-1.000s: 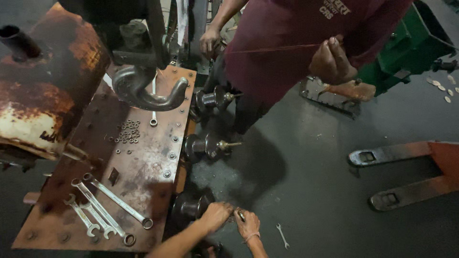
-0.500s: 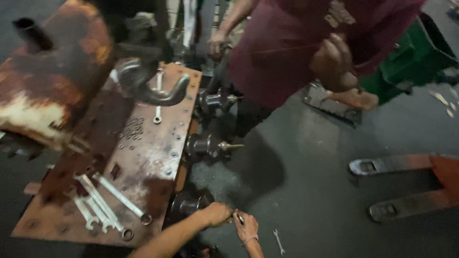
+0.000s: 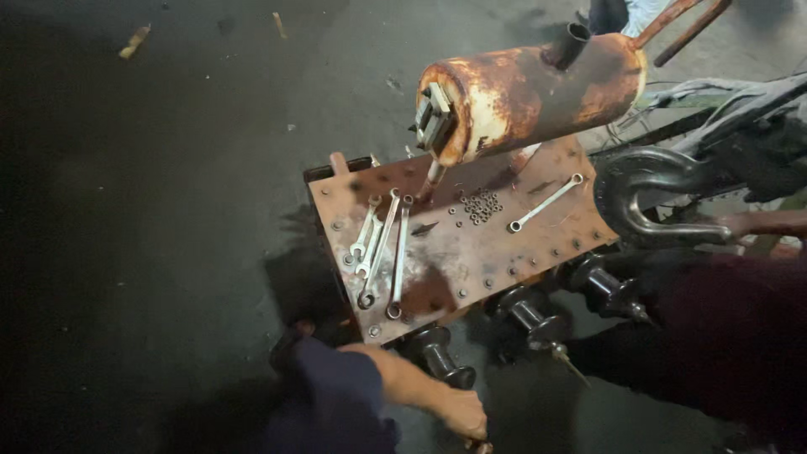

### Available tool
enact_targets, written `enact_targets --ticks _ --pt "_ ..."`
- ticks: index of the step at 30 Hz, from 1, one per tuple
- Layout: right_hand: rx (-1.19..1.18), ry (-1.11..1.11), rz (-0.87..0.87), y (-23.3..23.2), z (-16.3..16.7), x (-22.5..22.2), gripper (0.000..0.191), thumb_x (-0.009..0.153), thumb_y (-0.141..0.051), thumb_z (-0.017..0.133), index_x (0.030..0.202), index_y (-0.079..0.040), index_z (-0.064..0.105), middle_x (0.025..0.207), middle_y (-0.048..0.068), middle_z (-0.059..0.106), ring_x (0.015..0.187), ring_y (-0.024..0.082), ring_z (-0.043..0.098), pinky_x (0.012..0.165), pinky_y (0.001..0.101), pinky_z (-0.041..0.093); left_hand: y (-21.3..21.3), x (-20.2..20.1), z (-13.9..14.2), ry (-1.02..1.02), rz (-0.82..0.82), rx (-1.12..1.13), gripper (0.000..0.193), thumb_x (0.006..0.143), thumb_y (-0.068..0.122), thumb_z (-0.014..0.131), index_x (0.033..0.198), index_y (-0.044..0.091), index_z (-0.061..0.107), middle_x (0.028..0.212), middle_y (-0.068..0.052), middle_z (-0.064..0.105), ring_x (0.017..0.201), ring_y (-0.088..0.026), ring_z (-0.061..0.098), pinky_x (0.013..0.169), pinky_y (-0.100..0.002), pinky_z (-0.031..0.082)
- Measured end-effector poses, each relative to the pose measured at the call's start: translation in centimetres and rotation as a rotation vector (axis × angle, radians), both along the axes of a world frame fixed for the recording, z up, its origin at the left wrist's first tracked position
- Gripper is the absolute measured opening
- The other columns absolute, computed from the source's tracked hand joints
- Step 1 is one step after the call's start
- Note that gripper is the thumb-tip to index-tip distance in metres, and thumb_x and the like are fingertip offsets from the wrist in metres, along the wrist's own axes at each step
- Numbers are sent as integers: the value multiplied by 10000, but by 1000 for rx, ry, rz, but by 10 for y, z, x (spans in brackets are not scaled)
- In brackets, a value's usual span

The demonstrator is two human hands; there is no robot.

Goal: The person uses a wrench to tighten bolts on several cylindrical metal components mounted on a rusty metal plate. They repeatedly position the wrench, turn the bolts, and adjust their grip while working on the floor.

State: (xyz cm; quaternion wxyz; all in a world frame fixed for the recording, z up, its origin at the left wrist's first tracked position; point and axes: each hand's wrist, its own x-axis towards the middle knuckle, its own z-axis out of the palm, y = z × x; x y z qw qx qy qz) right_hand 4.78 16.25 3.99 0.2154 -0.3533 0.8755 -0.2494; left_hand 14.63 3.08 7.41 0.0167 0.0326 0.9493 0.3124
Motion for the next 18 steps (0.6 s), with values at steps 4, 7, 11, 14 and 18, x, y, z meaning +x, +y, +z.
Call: enact_targets --ticks 4,7,11,14,18 --pt "7 30 2 -1 15 5 469 937 -478 604 893 -25 716 794 230 696 748 366 649 670 462 514 -29 -47 8 -320 -279 167 400 859 396 699 1063 57 751 1046 -156 768 990 -345 726 806 -493 572" --pt "7 56 6 5 29 -9 483 942 -482 603 866 -16 706 769 234 683 718 361 632 655 464 504 -38 -70 10 -402 -365 130 456 857 425 732 1055 15 765 1030 -190 770 977 -365 729 826 -495 569" --pt "9 68 -25 11 46 -18 506 950 -487 603 829 -4 694 736 240 667 677 355 610 635 467 492 -24 -59 2 -270 -215 22 506 833 460 777 1002 -16 762 971 -218 760 936 -394 725 812 -502 569" --pt "12 66 -64 12 48 -15 526 955 -491 603 802 5 685 711 244 655 646 350 593 620 470 482 -7 -26 -7 -46 62 -58 439 833 464 768 898 31 738 871 -190 737 863 -400 717 730 -510 575" --pt "34 77 -126 9 47 -10 555 963 -497 602 765 17 672 678 250 638 605 344 571 600 473 469 5 -10 -17 89 154 -106 356 942 444 665 922 97 743 855 -151 735 853 -349 735 740 -489 580"
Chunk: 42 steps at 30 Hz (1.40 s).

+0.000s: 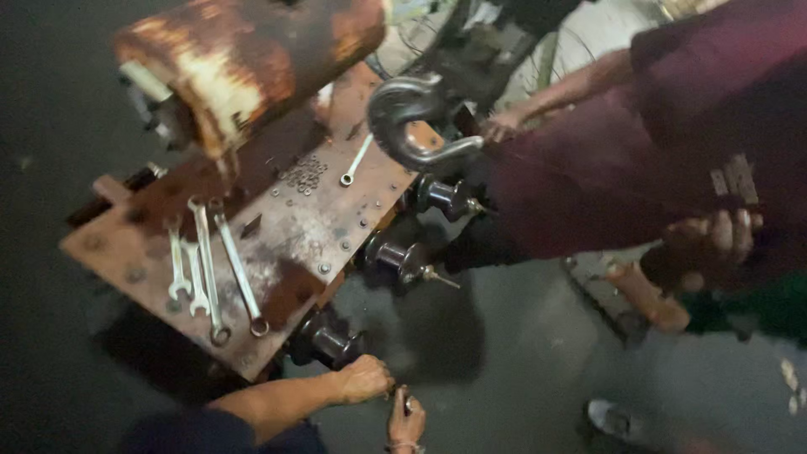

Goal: The person uses a wrench to tighten bolts on several cylindrical metal components mounted on a rusty metal plate. They repeatedly position the wrench, turn the bolts, and adjust their grip while working on the floor.

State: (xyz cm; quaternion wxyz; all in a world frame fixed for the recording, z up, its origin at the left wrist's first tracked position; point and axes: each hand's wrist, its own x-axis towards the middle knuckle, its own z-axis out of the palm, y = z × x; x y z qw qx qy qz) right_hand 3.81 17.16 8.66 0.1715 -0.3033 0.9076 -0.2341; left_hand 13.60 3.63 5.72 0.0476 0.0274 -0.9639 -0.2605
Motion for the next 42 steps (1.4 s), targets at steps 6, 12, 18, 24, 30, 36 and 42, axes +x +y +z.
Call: enact_targets --ticks 6,12,18,24,30,36,42 --pt "-59 30 -9 12 -15 -3 490 953 -460 636 808 3 706 670 240 634 613 382 625 581 465 473 -34 -52 8 -520 -491 236 410 969 444 616 981 51 734 787 -133 763 768 -324 745 707 -492 570" --pt "-32 53 -111 25 -35 2 367 880 -433 682 917 -91 809 781 213 720 757 404 719 645 475 530 -29 -47 2 -260 -465 259 344 841 402 732 921 68 761 778 -172 728 736 -380 720 661 -501 567" --pt "25 32 -207 28 -37 7 397 900 -447 663 936 -75 795 804 223 714 767 410 717 686 477 532 -1 -8 -10 182 -85 104 292 858 387 683 914 101 689 875 -123 721 865 -350 721 724 -494 562" --pt "51 -4 -325 35 -26 11 697 978 -602 512 836 46 724 766 266 680 726 386 653 681 512 549 -34 -37 -1 -233 -462 292 320 916 405 640 993 112 745 921 -203 722 878 -413 688 763 -537 528" --pt "-976 -547 -1096 102 -45 42 820 989 -762 258 1037 -6 571 998 162 593 900 283 557 860 516 462 -12 -9 -7 -315 -296 151 249 881 330 649 910 128 793 936 -203 732 904 -408 714 859 -558 539" --pt "-1811 -1068 -1069 120 -104 70 649 1036 -672 243 794 -124 494 701 49 483 597 254 463 597 464 433 -3 -8 -3 -308 -356 193 287 962 300 688 1071 34 690 1093 -205 691 1092 -411 614 939 -514 468" --pt "-1947 -1307 -775 89 -128 75 606 1072 -603 241 718 -190 508 592 -24 467 462 233 457 483 436 435 -5 -2 1 -297 -304 236 189 993 199 612 1039 23 666 1063 -188 693 1084 -406 621 896 -515 453"
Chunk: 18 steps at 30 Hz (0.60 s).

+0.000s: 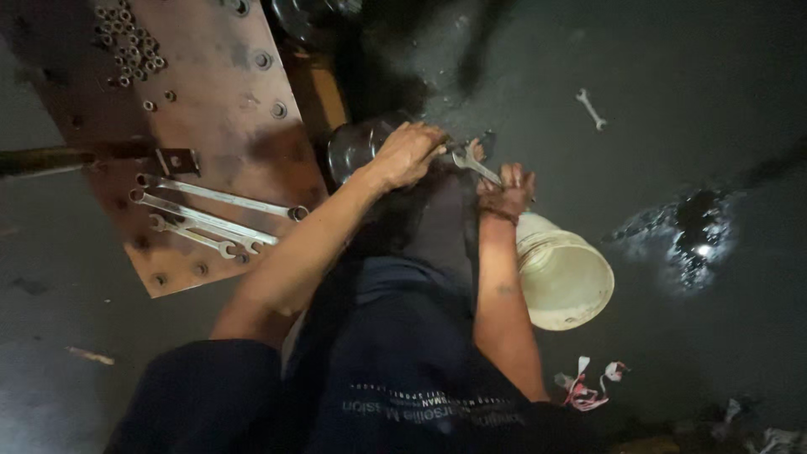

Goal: The person uses a wrench to tighten bolts on several cylindrical metal components mounted on a rusty metal plate. They repeatedly position the wrench, turn the bolts, and adjust their grip while working on the floor.

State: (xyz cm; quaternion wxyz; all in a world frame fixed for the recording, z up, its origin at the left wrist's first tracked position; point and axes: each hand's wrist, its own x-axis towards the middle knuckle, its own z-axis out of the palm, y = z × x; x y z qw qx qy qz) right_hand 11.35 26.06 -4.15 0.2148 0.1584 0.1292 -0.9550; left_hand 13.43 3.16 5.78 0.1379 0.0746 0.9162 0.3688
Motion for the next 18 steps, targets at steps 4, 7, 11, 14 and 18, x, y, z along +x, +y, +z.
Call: enact_targets --ticks 4,7,11,14,18 --pt "-123 -293 -61 -20 -5 -10 575 1158 -540 271 936 -108 578 776 -1 545 662 204 541 627 388 481 0 8 -11 47 1 70 208 973 188 615 1083 20 666 1070 -175 699 1082 -402 620 906 -513 453" --pt "-136 -649 -180 -34 -7 -17 569 1234 -479 298 1117 -25 618 928 27 601 845 182 602 749 347 518 0 9 -17 52 7 96 229 963 178 614 1119 21 673 1090 -172 700 1074 -401 612 899 -508 450" --pt "165 -504 38 -45 -12 -16 413 988 -486 437 725 -215 604 641 -69 570 532 191 495 455 339 324 0 7 -20 6 18 37 223 956 192 637 1084 13 677 1071 -172 701 1068 -391 613 911 -497 450" --pt "-174 -309 29 -52 -22 -22 443 1105 -425 506 712 -223 532 609 -89 441 506 141 414 477 336 332 0 7 -23 -46 17 21 198 955 190 645 1041 15 681 1037 -168 699 1057 -385 613 914 -492 452" --pt "472 -601 279 -83 -22 -73 358 897 -571 614 774 -237 586 573 -59 373 469 122 307 462 293 275 -1 8 -26 -48 63 86 196 962 168 631 1076 17 685 1045 -167 698 1019 -380 610 910 -502 443"
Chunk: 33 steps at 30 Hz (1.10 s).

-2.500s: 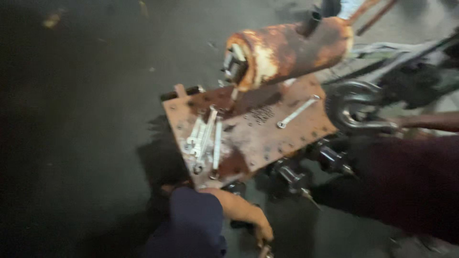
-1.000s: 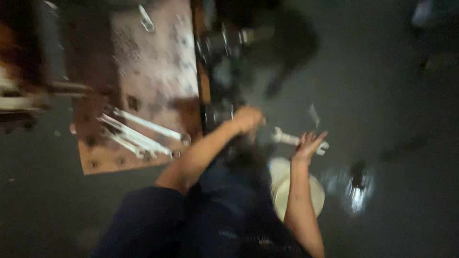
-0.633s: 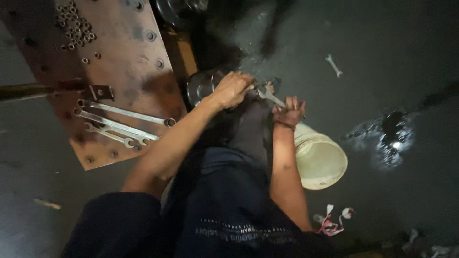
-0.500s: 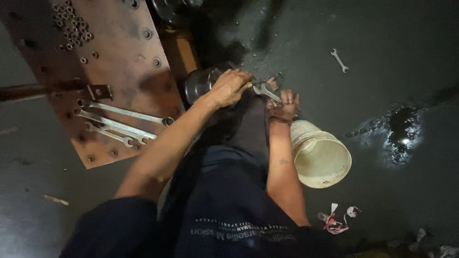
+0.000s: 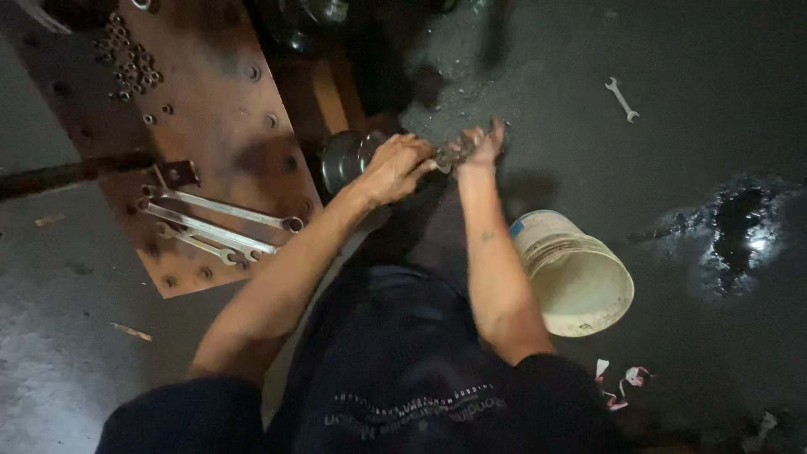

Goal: The person uses a wrench to tighten bolts on several cylindrical metal components mounted on a rusty metal plate. They repeatedly position the wrench, turn the bolts, and adjust their grip while working on the floor.

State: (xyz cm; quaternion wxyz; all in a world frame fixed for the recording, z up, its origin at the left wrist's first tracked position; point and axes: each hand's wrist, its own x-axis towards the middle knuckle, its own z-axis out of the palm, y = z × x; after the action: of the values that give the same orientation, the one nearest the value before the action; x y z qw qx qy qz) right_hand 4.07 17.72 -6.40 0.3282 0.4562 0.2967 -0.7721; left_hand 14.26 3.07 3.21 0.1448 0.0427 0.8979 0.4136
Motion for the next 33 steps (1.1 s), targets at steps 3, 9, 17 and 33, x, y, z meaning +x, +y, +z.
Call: enact_targets --ticks 3,9,17,33 --pt "206 309 655 -42 28 -52 446 815 -639 729 803 -209 613 599 -54 355 502 105 282 485 286 250 -2 -2 1 -47 4 -52 183 970 199 653 1006 23 686 995 -165 700 1045 -383 614 942 -500 448" --pt "662 1741 1469 -56 143 23 523 825 -621 816 746 -119 692 699 102 649 627 277 622 655 473 504 -5 -11 4 -1 -19 -116 182 923 191 662 987 21 673 1010 -167 706 1052 -389 614 925 -496 459" --pt "611 1005 260 42 75 156 180 875 -387 684 874 -209 652 800 31 667 797 210 631 839 381 469 2 -4 1 -59 -9 -98 202 967 227 649 1016 34 683 1003 -154 704 1059 -380 618 927 -495 466" --pt "1191 1860 1436 -54 133 28 466 653 -537 902 759 -107 758 754 141 689 755 298 662 656 470 512 0 -3 -2 33 -2 -98 239 932 219 653 1062 20 683 1076 -183 705 1078 -371 624 978 -485 463"
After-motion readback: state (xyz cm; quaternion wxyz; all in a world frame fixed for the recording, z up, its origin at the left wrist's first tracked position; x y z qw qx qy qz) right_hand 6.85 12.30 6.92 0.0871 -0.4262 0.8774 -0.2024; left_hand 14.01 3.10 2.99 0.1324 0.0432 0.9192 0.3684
